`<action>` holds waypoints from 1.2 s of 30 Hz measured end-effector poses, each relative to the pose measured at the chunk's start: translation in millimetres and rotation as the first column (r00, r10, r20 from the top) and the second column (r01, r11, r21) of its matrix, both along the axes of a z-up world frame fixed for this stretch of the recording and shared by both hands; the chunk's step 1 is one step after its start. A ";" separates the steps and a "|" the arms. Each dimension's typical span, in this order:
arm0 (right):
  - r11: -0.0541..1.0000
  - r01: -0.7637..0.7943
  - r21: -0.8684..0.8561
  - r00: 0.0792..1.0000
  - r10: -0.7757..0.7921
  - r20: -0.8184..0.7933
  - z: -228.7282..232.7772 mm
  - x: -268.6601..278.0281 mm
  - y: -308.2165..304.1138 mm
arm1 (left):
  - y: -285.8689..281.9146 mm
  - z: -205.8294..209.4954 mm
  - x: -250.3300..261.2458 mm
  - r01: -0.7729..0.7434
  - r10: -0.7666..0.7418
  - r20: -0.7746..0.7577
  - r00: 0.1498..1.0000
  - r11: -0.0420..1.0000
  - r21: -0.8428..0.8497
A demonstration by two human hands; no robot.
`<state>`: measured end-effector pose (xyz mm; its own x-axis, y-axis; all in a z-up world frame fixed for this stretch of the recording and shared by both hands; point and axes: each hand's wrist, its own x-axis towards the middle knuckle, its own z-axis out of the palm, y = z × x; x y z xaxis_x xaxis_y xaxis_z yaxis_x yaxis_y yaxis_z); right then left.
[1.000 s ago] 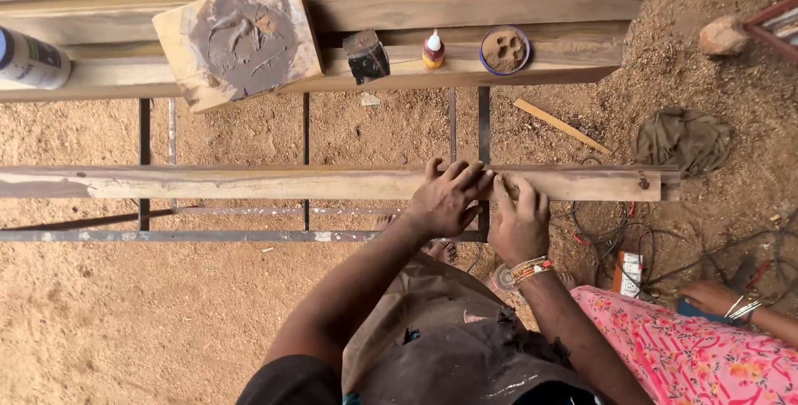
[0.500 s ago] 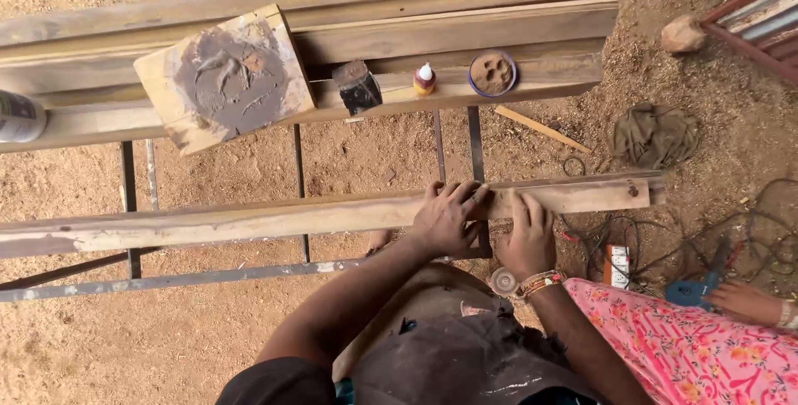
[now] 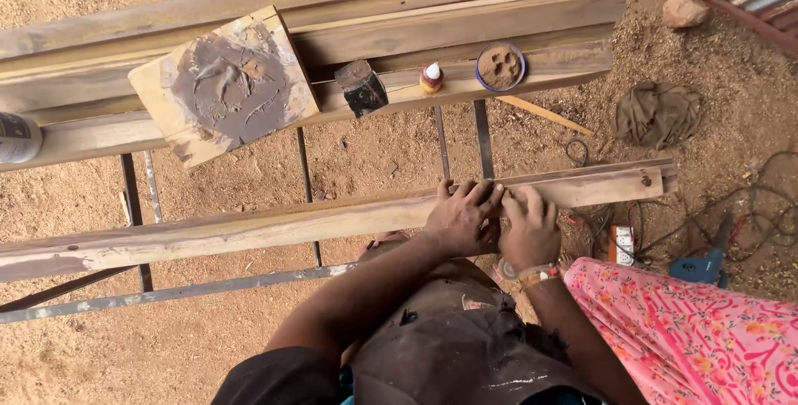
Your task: Filling gaps in a wooden beam with putty and glue, followed by grinding and smoothing the surface with an angle grinder.
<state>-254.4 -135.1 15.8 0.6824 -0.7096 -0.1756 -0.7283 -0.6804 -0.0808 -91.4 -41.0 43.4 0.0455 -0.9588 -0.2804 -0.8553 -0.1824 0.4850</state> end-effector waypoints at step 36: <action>0.981 -0.012 -0.192 0.999 0.020 0.039 15.3 -8.5 20.3 | -1.6 7.1 -11.9 -0.002 0.001 0.085 0.996 1.000 0.020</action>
<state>-262.9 -114.8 31.1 0.6978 -0.7162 -0.0093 -0.7159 -0.6978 0.0224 -103.3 -42.6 50.5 0.0714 -0.9529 -0.2948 -0.8929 -0.1928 0.4069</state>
